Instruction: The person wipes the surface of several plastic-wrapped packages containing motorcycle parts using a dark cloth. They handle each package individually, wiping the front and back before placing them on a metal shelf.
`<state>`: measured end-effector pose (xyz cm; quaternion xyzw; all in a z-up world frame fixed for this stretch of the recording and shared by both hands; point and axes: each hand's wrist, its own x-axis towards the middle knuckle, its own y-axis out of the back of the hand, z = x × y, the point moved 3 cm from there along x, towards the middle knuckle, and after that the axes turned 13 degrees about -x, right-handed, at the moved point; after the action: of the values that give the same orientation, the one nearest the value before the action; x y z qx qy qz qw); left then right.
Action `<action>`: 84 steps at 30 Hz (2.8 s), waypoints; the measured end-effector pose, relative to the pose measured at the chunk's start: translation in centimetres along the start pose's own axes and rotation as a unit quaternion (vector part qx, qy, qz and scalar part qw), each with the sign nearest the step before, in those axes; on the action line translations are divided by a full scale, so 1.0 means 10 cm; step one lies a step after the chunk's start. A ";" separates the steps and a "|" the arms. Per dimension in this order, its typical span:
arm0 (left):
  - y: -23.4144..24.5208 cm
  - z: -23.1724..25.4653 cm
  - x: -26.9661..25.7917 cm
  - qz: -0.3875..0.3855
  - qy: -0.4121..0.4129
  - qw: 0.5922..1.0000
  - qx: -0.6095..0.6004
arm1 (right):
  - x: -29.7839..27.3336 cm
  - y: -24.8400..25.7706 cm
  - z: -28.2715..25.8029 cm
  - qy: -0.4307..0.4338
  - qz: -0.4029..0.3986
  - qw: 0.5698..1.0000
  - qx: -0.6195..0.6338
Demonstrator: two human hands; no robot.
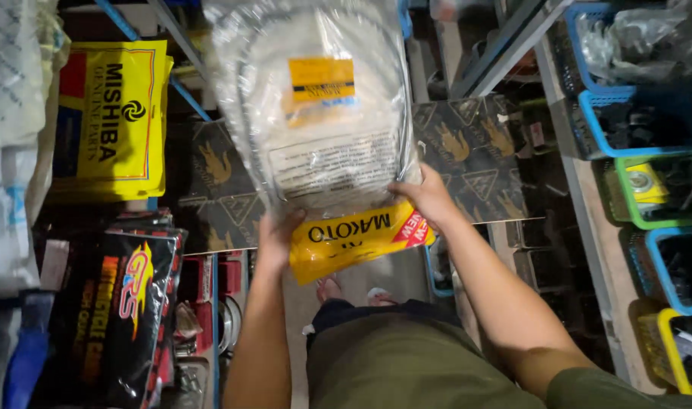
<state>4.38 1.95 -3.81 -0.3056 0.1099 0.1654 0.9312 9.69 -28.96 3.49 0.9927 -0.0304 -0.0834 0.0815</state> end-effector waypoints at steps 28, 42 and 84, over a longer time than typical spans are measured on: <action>-0.40 -1.01 0.49 -0.099 -0.259 0.588 0.760 | 0.30 -1.08 1.11 0.208 -0.017 0.712 -0.671; -1.54 -1.18 0.78 -0.129 -0.136 0.662 0.726 | 1.34 0.58 1.22 0.153 -0.034 0.780 -0.606; -0.88 0.08 1.56 -0.041 -0.355 0.665 0.656 | 0.23 -1.69 1.65 0.494 -0.133 0.561 -0.651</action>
<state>22.10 -0.47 -3.22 0.4620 -0.1619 0.1083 0.8652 9.89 -15.05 -15.74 0.5493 0.2091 0.4129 0.6958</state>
